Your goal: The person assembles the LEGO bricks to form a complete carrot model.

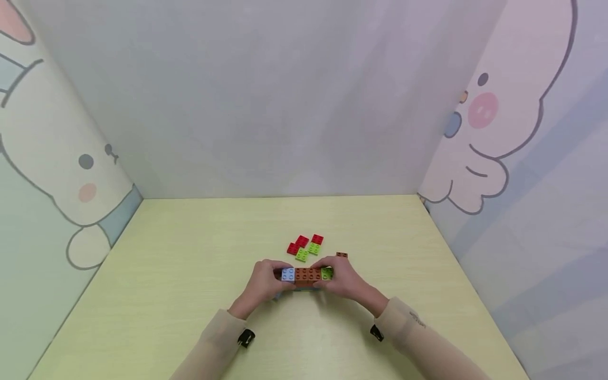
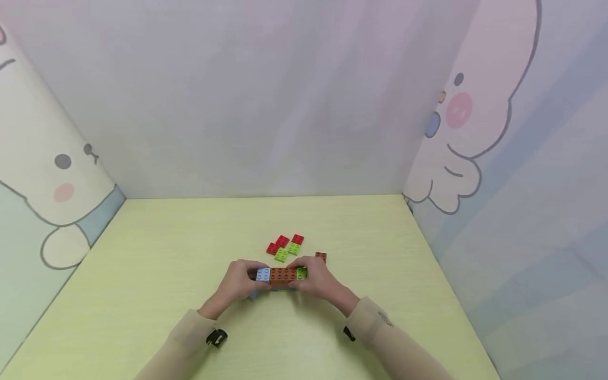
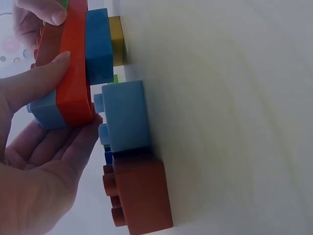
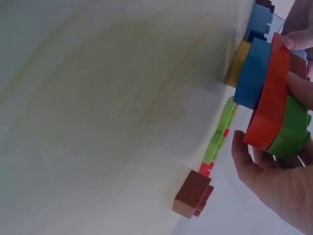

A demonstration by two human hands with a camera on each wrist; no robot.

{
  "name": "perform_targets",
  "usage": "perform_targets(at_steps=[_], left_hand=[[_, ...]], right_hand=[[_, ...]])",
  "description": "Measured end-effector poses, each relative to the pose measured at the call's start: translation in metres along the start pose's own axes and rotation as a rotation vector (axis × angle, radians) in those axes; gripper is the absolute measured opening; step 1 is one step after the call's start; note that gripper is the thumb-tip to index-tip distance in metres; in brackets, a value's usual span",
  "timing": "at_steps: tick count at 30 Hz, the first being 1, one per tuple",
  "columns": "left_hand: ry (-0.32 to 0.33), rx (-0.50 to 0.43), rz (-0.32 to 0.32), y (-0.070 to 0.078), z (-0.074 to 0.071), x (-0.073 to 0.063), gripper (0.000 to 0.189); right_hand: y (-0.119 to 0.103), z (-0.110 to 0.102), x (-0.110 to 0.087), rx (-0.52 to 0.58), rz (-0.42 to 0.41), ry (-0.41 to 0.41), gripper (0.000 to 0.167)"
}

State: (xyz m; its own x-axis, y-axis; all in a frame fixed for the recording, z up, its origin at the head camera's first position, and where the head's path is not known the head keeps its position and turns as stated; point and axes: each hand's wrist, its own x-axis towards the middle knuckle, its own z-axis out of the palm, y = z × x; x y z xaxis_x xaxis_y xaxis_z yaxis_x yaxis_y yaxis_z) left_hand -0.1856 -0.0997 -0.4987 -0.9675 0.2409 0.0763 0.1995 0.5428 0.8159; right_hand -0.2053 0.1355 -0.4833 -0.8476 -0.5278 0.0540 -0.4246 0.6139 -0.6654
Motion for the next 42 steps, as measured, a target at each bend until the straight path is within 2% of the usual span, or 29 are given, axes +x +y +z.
perform_targets(at_steps=[7, 13, 19, 28, 32, 36, 42], left_hand=[[0.011, 0.013, 0.002, 0.002, -0.001, 0.000, 0.035], [0.009, 0.011, -0.017, 0.004, -0.002, 0.000, 0.036], [0.009, 0.013, -0.043, 0.004, -0.004, -0.001, 0.039], [0.045, 0.008, -0.041, 0.005, -0.020, -0.007, 0.046], [0.053, 0.018, -0.059, 0.002, -0.027, -0.010, 0.045], [0.058, 0.052, -0.101, 0.002, -0.036, -0.015, 0.047], [0.018, 0.229, -0.156, -0.006, -0.041, -0.023, 0.055]], right_hand=[[-0.001, 0.002, 0.000, 0.003, -0.001, 0.035, 0.034], [0.002, 0.003, 0.000, 0.077, 0.044, 0.026, 0.034], [0.006, 0.004, 0.001, 0.098, 0.057, 0.008, 0.035], [0.008, 0.004, 0.001, 0.051, 0.070, 0.019, 0.036], [0.007, 0.004, 0.001, 0.039, 0.077, 0.016, 0.035], [0.006, 0.005, 0.000, 0.032, 0.076, 0.016, 0.035], [0.005, 0.007, -0.002, 0.029, 0.089, 0.016, 0.035]])
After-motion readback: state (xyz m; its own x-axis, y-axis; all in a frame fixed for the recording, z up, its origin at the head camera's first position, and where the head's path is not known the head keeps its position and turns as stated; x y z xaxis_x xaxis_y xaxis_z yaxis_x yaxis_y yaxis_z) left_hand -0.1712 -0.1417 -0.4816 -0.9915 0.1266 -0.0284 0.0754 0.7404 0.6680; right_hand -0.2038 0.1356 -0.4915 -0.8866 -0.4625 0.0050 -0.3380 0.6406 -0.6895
